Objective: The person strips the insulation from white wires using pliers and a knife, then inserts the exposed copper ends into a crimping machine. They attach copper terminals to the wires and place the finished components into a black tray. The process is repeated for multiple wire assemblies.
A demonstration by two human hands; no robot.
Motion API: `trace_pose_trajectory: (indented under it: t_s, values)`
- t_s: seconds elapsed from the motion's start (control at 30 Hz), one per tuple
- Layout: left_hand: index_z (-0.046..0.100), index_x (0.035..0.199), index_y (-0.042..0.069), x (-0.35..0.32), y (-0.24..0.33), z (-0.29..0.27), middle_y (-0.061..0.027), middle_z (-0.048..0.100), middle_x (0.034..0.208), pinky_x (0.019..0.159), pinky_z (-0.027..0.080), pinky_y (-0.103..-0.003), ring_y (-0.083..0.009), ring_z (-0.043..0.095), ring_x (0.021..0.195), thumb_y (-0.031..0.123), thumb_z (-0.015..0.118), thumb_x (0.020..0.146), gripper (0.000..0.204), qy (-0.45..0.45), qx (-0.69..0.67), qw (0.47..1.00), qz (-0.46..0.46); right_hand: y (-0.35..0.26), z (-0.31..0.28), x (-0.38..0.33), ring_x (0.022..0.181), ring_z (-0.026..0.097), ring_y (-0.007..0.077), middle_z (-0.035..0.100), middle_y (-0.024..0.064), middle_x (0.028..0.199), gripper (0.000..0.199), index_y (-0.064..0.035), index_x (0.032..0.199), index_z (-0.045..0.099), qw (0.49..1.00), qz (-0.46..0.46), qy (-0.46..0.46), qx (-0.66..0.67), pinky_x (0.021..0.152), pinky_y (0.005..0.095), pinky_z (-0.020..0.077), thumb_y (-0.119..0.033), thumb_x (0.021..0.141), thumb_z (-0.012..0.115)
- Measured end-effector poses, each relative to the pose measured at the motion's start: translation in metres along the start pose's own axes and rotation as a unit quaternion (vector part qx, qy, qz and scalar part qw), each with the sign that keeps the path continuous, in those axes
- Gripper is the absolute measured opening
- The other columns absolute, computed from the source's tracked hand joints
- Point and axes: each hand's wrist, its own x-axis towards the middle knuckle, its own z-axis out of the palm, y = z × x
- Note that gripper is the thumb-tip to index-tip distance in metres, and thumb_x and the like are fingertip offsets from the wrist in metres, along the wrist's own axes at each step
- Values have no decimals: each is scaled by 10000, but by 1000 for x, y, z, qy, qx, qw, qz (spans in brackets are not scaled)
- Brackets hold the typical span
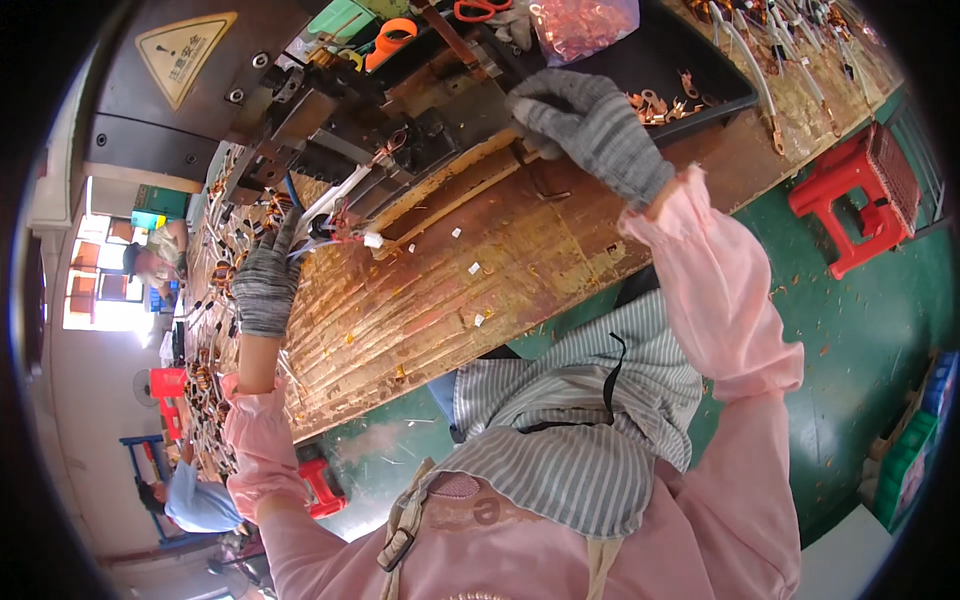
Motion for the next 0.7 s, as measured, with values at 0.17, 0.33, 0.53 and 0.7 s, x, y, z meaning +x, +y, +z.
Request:
trace_pose_trajectory:
  t_s: [0.17, 0.33, 0.53, 0.7]
  values:
    - [448, 1258, 230, -31, -4, 1, -74, 575, 961, 665, 489, -366, -245, 574, 839, 259, 529, 822, 445, 156, -12, 986, 60, -2, -7, -22, 657, 571, 80, 607, 40, 782, 225, -7, 1016, 569, 997, 2, -74, -27, 558, 198, 492, -178, 873, 538]
    - [477, 1230, 204, -56, -3, -11, -63, 580, 968, 698, 488, -355, -232, 567, 891, 205, 568, 776, 464, 153, -27, 986, 62, -8, 26, -22, 673, 571, 112, 612, 59, 773, 189, -25, 966, 594, 986, -66, -128, -86, 607, 239, 483, -168, 844, 574]
    - [475, 1238, 194, -76, -2, -19, -67, 586, 978, 709, 494, -345, -242, 567, 915, 172, 588, 749, 502, 197, -22, 977, 81, -27, 46, -30, 705, 581, 147, 622, 74, 769, 177, -27, 944, 599, 978, -108, -130, -120, 675, 274, 470, -149, 816, 601]
    - [483, 1233, 178, -81, -3, -17, -69, 586, 969, 720, 490, -347, -246, 566, 889, 166, 611, 732, 518, 206, -24, 975, 78, -29, 47, -34, 717, 595, 183, 624, 89, 769, 186, -30, 943, 601, 972, -120, -138, -148, 678, 292, 473, -177, 830, 583]
